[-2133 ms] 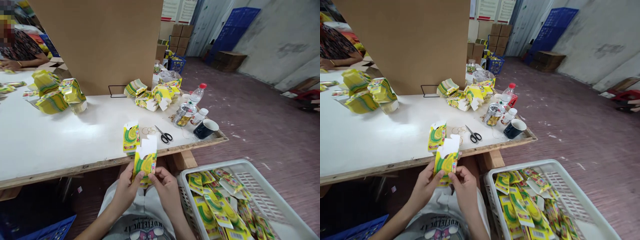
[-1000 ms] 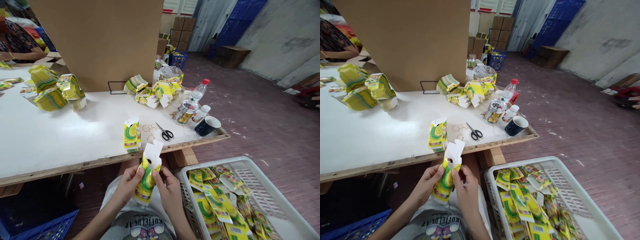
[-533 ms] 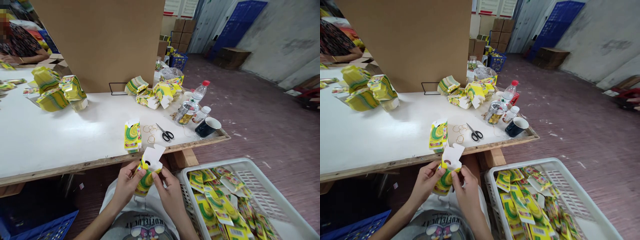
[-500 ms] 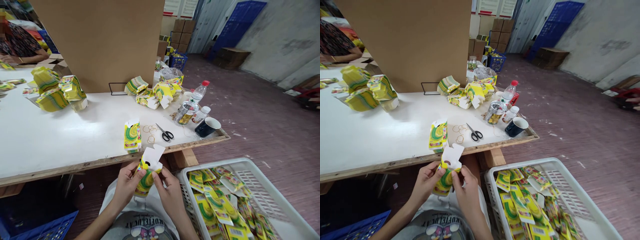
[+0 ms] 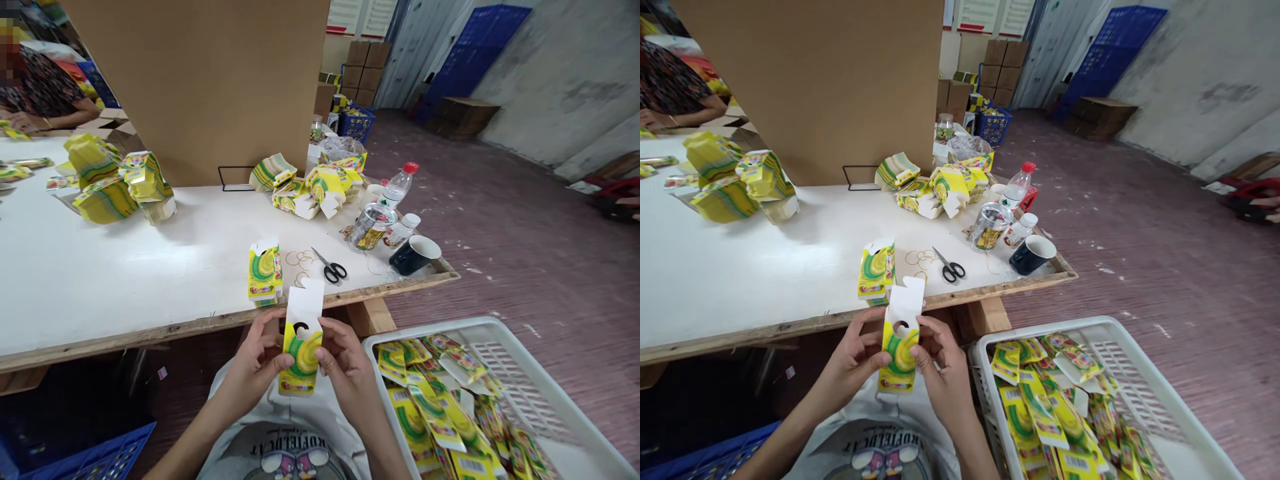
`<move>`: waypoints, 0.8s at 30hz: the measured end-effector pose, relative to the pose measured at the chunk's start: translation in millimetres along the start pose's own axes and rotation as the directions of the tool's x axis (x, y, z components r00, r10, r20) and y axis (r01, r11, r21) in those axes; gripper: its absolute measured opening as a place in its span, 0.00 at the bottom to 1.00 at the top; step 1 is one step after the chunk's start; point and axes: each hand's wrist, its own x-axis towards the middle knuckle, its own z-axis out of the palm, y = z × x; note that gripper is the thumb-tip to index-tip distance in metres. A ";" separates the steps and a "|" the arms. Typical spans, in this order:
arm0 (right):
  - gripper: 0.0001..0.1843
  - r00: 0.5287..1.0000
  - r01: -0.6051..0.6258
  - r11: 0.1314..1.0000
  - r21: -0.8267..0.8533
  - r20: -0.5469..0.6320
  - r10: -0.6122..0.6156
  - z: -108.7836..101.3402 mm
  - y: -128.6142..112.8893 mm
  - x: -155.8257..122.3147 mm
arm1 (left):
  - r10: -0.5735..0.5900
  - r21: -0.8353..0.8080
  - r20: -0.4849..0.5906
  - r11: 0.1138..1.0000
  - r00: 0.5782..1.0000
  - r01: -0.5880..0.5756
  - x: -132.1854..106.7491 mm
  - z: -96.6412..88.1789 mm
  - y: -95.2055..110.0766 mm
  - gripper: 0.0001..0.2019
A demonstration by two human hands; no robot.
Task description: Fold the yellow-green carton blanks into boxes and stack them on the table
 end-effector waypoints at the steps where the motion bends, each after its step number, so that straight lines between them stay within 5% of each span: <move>1: 0.17 1.000 0.001 1.000 -0.017 0.029 0.000 -3.0 -2.2 0.4 | -0.011 -0.014 0.043 1.000 0.999 0.012 -0.9 -2.0 2.7 0.32; 5: 0.09 0.989 -0.032 0.995 -0.091 0.142 0.044 -10.9 -12.6 3.5 | -0.087 -0.083 0.179 0.991 0.980 0.103 -1.8 -6.6 7.2 0.24; 8: 0.12 0.987 -0.005 0.985 -0.170 0.158 0.033 -10.0 -17.7 6.0 | -0.117 -0.149 0.225 0.977 0.967 0.152 -1.9 -5.5 4.7 0.22; 13: 0.08 0.997 0.031 0.985 -0.171 0.079 -0.018 -2.2 -12.3 6.6 | -0.109 -0.153 0.219 0.978 0.970 0.145 -1.2 -2.6 3.0 0.41; 16: 0.19 0.999 0.029 0.987 -0.155 0.044 -0.022 -3.3 -8.2 6.8 | -0.111 -0.078 0.264 0.988 0.958 0.135 1.5 -3.7 2.7 0.36; 20: 0.17 0.991 0.136 0.949 -0.284 0.048 -0.127 -11.2 -9.5 8.4 | -0.019 0.179 0.127 0.984 0.992 -0.004 4.3 -5.7 -2.7 0.21; 24: 0.17 0.989 -0.066 0.955 -0.289 0.105 0.100 -9.6 -9.8 9.7 | 0.008 0.305 0.075 0.952 0.997 -0.031 3.4 -3.8 -6.8 0.22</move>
